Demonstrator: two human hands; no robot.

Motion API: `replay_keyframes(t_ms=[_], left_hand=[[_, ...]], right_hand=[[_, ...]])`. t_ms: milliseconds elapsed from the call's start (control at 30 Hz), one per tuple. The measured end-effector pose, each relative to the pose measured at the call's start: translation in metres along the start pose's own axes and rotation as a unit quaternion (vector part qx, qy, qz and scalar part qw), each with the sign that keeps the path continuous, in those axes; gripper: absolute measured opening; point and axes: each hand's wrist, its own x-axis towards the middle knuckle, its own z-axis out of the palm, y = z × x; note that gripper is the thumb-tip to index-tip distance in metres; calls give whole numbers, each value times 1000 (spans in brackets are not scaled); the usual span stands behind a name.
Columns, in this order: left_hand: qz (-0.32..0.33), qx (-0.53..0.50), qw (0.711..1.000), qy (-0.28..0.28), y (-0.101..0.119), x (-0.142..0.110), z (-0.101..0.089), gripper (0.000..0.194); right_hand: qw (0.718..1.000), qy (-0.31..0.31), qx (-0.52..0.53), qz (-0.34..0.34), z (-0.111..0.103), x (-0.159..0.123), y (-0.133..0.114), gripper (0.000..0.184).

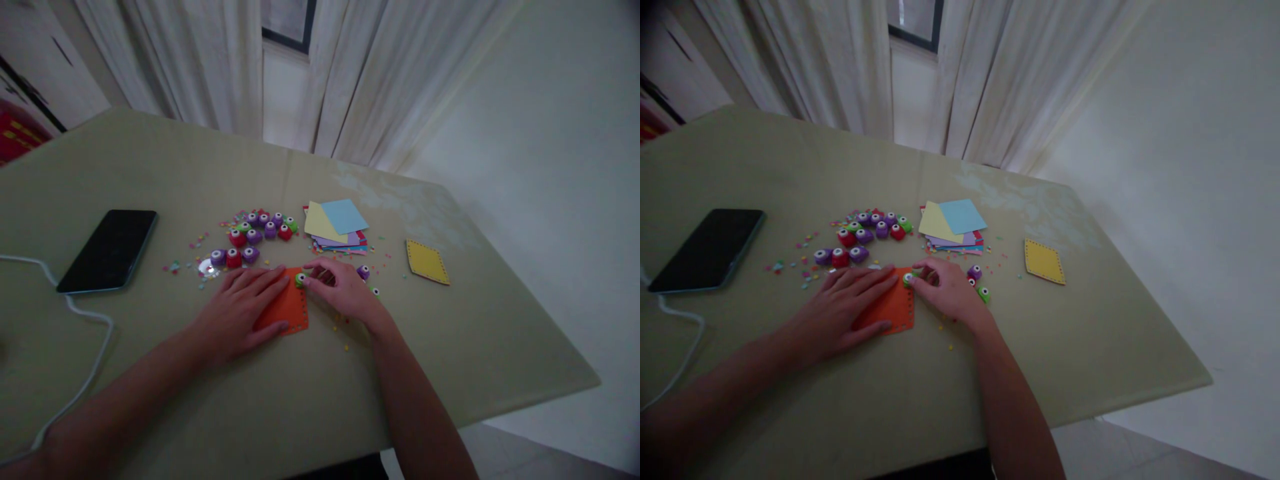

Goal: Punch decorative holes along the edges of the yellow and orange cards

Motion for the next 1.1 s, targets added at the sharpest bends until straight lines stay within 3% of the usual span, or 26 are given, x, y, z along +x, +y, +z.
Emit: replay_keyframes(t_ms=[233,600,833,1100], left_hand=[[3,-8,1000,3,1,1,0,73],[-3,-23,1000,-1,4,3,-4,71],[-1,-36,999,21,3,2,2,71],[1,-33,999,12,3,4,0,70]], right_hand=[[998,20,43,34,6,12,6,27],[988,-79,45,127,-4,24,-7,38],[977,-149,35,148,-12,32,-13,47],[974,-173,-32,139,-15,39,-15,40]])
